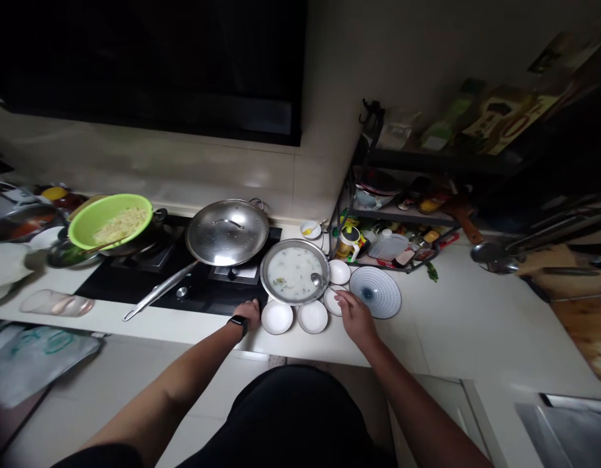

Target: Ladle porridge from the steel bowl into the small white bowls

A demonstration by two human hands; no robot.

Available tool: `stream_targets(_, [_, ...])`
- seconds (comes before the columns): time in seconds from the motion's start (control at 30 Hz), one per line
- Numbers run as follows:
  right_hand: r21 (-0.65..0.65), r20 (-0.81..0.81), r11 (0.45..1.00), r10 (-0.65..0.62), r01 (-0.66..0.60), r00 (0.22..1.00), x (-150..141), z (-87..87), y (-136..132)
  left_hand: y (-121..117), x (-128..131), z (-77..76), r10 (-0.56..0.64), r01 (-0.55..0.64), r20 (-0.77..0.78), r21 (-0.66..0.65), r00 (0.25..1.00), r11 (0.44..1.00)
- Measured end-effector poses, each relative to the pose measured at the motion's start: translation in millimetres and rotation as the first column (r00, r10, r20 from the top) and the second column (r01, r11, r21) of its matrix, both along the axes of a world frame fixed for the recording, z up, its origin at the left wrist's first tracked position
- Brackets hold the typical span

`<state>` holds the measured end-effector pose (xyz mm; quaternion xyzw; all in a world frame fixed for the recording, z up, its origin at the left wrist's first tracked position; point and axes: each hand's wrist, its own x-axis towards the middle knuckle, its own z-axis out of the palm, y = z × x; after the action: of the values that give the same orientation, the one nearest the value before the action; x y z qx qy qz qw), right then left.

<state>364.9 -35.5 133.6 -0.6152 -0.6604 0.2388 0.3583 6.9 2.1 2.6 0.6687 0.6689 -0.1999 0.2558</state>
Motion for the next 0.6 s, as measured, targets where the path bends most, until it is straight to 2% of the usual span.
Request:
stream_targets(0.13, [-0.074,-0.137,0.997,-0.037,0.027,0.990,6,-13.9,14,-9,1,3.3,0.039,-0.037,-0.062,0.029,0.997,0.999])
stream_targets(0.33, [-0.115,-0.188,0.993,-0.009,-0.013,0.982,10,-26.8,26,-12,-2,9.2,0.022,-0.025,-0.075,-0.037,0.997,0.999])
stream_targets(0.43, [-0.177,-0.268,0.984,-0.038,-0.010,0.963,6,-33.6,32,-11,-2,11.7,0.022,-0.026,-0.080,-0.052,0.997,0.998])
stream_targets(0.5, [-0.232,-0.375,0.973,-0.107,0.019,0.921,2,-38.8,36,-10,-1,13.0,0.028,-0.033,-0.080,-0.052,0.996,0.998])
stream_targets(0.6, [-0.326,-0.548,0.940,-0.274,0.100,0.791,-1,-45.9,40,-10,-1,13.3,0.030,-0.034,-0.080,-0.050,0.996,0.998])
